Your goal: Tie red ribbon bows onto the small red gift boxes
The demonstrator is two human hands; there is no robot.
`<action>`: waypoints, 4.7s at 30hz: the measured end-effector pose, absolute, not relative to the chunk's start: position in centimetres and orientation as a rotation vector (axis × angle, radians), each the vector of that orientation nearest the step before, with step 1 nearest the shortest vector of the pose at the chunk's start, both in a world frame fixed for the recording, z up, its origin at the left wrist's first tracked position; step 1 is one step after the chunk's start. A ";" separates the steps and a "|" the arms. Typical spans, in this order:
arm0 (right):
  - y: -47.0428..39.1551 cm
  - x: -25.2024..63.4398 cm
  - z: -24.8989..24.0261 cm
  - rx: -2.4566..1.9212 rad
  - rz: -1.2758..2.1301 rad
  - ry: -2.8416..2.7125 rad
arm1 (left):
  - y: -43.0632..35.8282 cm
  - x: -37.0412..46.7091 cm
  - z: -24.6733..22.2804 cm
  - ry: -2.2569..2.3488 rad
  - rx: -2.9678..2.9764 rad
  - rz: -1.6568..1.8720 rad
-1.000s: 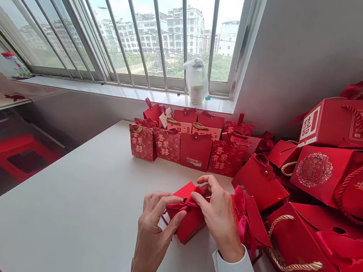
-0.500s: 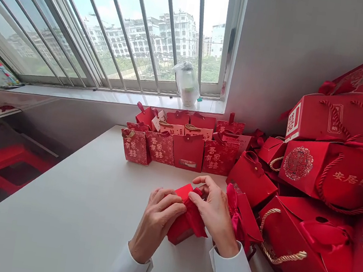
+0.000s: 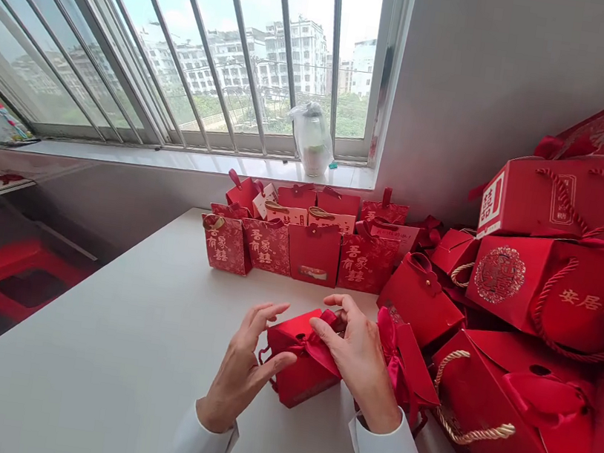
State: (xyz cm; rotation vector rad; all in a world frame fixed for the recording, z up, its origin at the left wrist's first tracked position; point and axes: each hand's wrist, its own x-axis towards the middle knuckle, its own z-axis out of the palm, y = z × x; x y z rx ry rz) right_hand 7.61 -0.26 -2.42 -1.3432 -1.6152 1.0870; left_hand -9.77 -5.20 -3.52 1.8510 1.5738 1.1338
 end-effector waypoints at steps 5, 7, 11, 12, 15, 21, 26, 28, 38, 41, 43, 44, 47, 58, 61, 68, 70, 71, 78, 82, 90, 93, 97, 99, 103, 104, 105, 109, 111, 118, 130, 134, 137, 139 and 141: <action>-0.8 7.5 -1.4 -1.368 1.087 -1.696 | -5.5 -10.1 -2.8 1.700 1.632 1.079; -1.0 7.3 -1.1 -1.344 1.085 -1.713 | -5.4 -10.0 -2.5 1.717 1.661 1.033; -1.2 7.0 -1.0 -1.321 1.077 -1.739 | -5.1 -9.8 -2.0 1.758 1.662 1.013; -1.2 7.0 -1.0 -1.324 1.069 -1.749 | -5.0 -9.7 -1.8 1.762 1.646 1.013; -1.3 6.9 -1.2 -1.326 1.043 -1.780 | -4.6 -9.5 -1.7 1.767 1.571 1.007; -1.2 6.9 -1.2 -1.350 1.026 -1.751 | -3.6 -9.8 -2.2 1.665 1.408 1.032; -1.2 6.9 -1.4 -1.367 0.993 -1.718 | -3.3 -10.0 -2.3 1.634 1.362 1.038; -1.2 6.9 -1.4 -1.374 0.986 -1.707 | -3.2 -10.0 -2.3 1.645 1.364 1.029; -1.3 6.9 -1.6 -1.397 1.020 -1.637 | -3.3 -9.4 -1.9 1.757 1.424 0.993; -1.1 6.9 -1.7 -1.390 1.044 -1.597 | -3.4 -9.2 -1.9 1.839 1.485 1.032; -1.0 6.9 -1.7 -1.393 1.061 -1.584 | -3.7 -9.1 -1.9 1.872 1.581 1.137; -1.0 7.0 -1.6 -1.397 1.066 -1.583 | -3.9 -9.1 -1.8 1.868 1.656 1.192; -1.1 7.0 -1.3 -1.402 1.063 -1.591 | -4.5 -9.0 -1.3 1.720 1.969 1.198; -1.2 7.3 -1.3 -1.404 1.087 -1.651 | -3.9 -6.9 -1.6 1.645 1.474 1.151; -1.3 7.3 -1.2 -1.408 1.108 -1.666 | -3.7 -6.7 -1.7 1.763 1.481 1.124; -1.3 7.4 -1.1 -1.376 1.102 -1.691 | -3.5 -6.7 -2.0 1.889 1.616 1.044; -1.3 7.5 -1.0 -1.365 1.112 -1.677 | -3.5 -7.0 -1.9 1.850 1.579 1.087; -1.3 7.5 -1.0 -1.359 1.119 -1.663 | -3.5 -7.2 -1.7 1.825 1.565 1.116; -1.6 7.4 -0.4 -1.316 1.177 -1.583 | -4.4 -8.6 -0.2 1.599 1.904 1.127; -1.7 7.5 -0.2 -1.306 1.139 -1.604 | -4.5 -8.3 -0.4 1.583 1.990 1.006; -1.8 7.4 0.0 -1.270 1.088 -1.597 | -4.3 -8.2 -0.8 1.572 1.961 0.816; -2.0 7.2 0.2 -1.259 1.083 -1.584 | -4.4 -7.8 -0.8 1.591 1.880 0.830; -2.3 6.8 0.5 -1.225 1.073 -1.610 | -4.5 -7.0 -0.9 1.643 1.863 0.893; -2.4 6.7 0.5 -1.200 1.063 -1.619 | -4.6 -6.8 -1.0 1.638 1.882 0.920; -2.4 6.6 0.6 -1.177 1.044 -1.589 | -4.6 -7.6 -0.8 1.572 1.867 0.928; -2.4 6.6 0.6 -1.184 1.041 -1.584 | -4.6 -7.9 -0.7 1.561 1.849 0.935; -2.4 6.6 0.7 -1.198 1.039 -1.582 | -4.7 -8.3 -0.6 1.563 1.832 0.945; -2.4 6.5 1.1 -1.247 1.039 -1.573 | -4.9 -9.6 -0.3 1.674 1.809 0.914; -2.4 6.6 1.2 -1.240 1.017 -1.566 | -5.1 -9.9 -0.3 1.685 1.816 0.862; -2.1 7.8 -0.6 -1.403 0.733 -1.606 | -5.1 -9.9 -0.5 1.615 1.796 0.876; -1.4 6.2 -1.1 -1.483 0.798 -1.676 | -5.4 -9.0 -1.2 1.595 1.912 0.897; -1.4 6.0 -0.9 -1.486 0.846 -1.727 | -5.5 -8.8 -1.2 1.573 1.877 0.863; -1.4 5.9 -1.0 -1.525 0.821 -1.700 | -5.6 -8.8 -1.3 1.566 1.843 0.856; -1.4 5.7 -1.2 -1.547 0.785 -1.721 | -5.5 -8.9 -1.4 1.565 1.824 0.867; -1.4 5.5 -1.5 -1.569 0.747 -1.763 | -5.5 -8.9 -1.4 1.569 1.806 0.874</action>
